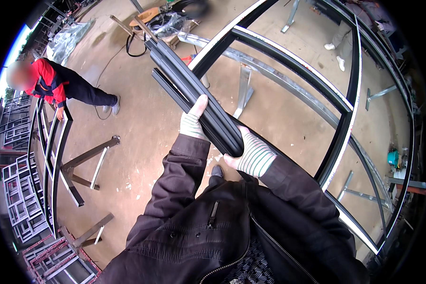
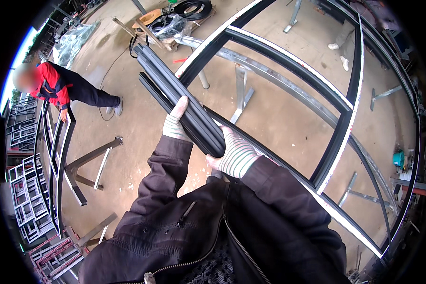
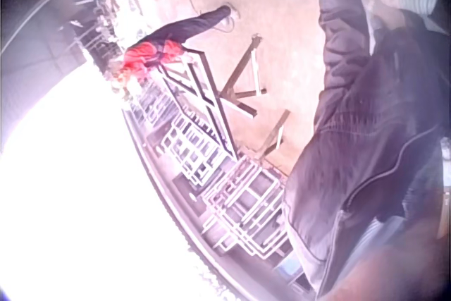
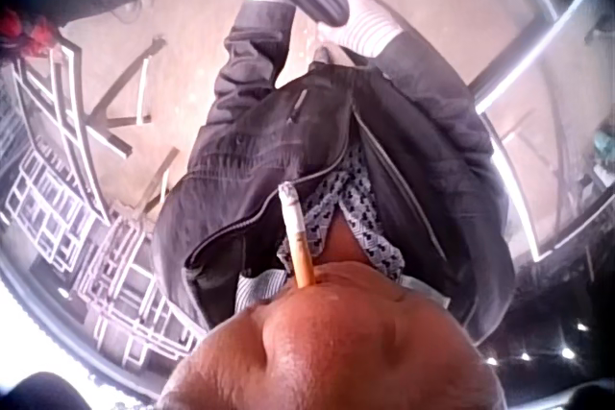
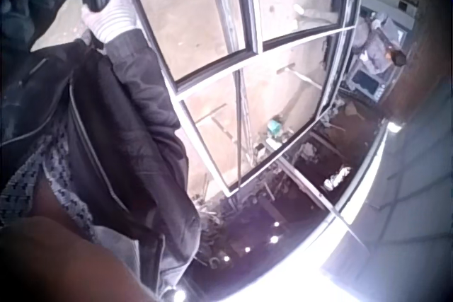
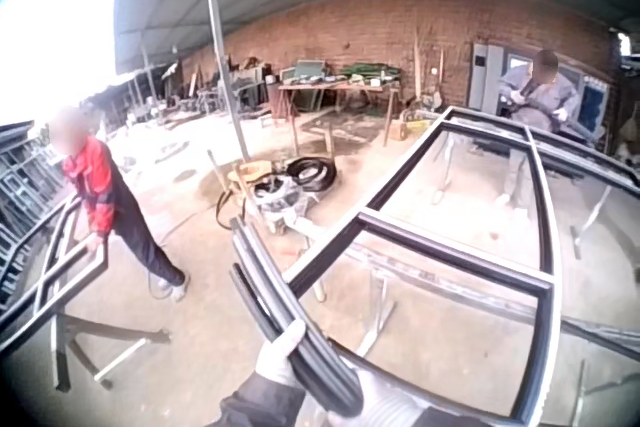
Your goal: The person sits on the floor, puts on gloves, and picks up black rubber strips. They then stand and insert the strips into the grooves of a large aluminum window frame, working along the edges to fit the seals.
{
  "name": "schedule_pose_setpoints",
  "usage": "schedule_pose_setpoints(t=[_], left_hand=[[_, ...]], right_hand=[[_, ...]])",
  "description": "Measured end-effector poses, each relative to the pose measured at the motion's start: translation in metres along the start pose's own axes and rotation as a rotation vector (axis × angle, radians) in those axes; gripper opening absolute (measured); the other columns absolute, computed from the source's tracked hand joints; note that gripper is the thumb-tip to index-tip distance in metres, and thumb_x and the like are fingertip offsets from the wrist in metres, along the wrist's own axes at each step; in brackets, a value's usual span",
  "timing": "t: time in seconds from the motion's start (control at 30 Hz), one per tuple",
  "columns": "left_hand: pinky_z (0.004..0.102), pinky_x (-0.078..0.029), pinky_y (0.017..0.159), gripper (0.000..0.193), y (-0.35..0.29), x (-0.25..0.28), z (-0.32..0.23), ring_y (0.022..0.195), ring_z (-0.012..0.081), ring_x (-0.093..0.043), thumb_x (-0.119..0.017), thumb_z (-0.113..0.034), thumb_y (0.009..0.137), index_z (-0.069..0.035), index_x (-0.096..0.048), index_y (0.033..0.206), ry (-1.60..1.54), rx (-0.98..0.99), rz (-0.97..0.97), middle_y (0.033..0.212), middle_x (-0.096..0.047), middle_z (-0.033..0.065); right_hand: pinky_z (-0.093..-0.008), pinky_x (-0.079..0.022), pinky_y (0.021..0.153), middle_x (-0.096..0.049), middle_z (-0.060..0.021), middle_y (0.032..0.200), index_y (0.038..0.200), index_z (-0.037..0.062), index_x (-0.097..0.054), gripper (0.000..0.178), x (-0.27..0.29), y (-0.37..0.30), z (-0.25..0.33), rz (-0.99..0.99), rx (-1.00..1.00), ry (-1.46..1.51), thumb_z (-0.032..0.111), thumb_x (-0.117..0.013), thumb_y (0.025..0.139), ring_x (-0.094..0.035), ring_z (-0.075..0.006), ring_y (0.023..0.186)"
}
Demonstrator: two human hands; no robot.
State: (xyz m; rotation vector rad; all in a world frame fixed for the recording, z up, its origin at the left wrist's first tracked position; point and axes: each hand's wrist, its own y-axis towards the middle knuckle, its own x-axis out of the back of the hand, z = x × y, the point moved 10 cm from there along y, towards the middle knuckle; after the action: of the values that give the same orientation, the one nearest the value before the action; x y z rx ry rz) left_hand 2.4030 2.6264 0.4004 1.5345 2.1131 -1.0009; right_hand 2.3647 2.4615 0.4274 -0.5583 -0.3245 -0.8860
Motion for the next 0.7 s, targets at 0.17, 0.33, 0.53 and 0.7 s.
schedule_pose_setpoints(t=[0.17,0.33,0.53,0.7], left_hand=[[0.0436,-0.058,0.081,0.042,-0.001,0.005,-0.007,0.085,0.0303,-0.068,-0.074,-0.031,0.088,0.002,-0.061,0.111,-0.142,0.069,0.09,0.096,-0.067,0.0163],[0.0456,-0.056,0.09,0.047,-0.004,0.005,-0.015,0.097,0.0316,-0.067,-0.074,-0.028,0.087,0.003,-0.058,0.119,-0.238,0.099,0.24,0.11,-0.066,0.0187],[0.0436,-0.055,0.094,0.045,-0.013,0.021,-0.042,0.103,0.0292,-0.066,-0.074,-0.024,0.087,0.001,-0.058,0.121,-0.206,0.048,0.265,0.111,-0.066,0.0165],[0.0403,-0.057,0.09,0.043,-0.002,0.038,-0.057,0.099,0.0263,-0.068,-0.075,-0.026,0.086,0.002,-0.061,0.117,-0.182,0.01,0.274,0.104,-0.069,0.0138]], right_hand=[[-0.0404,-0.052,0.094,-0.065,-0.0203,0.115,0.132,0.0017,-0.046,0.077,-0.008,0.007,0.011,-0.043,0.06,0.02,0.035,-0.082,0.072,-0.066,-0.0331,0.105],[-0.0383,-0.053,0.094,-0.065,-0.0181,0.113,0.131,-0.0002,-0.046,0.073,-0.028,0.015,0.017,0.008,0.085,0.11,0.03,-0.08,0.074,-0.066,-0.0292,0.104],[-0.034,-0.05,0.095,-0.064,-0.0126,0.113,0.128,-0.003,-0.051,0.063,-0.048,0.02,0.045,0.078,0.087,0.306,0.017,-0.078,0.075,-0.062,-0.0195,0.103],[-0.0334,-0.045,0.102,-0.062,-0.0106,0.12,0.138,-0.0028,-0.049,0.071,-0.048,0.036,0.08,0.133,0.298,0.196,0.027,-0.075,0.08,-0.056,-0.02,0.115]])
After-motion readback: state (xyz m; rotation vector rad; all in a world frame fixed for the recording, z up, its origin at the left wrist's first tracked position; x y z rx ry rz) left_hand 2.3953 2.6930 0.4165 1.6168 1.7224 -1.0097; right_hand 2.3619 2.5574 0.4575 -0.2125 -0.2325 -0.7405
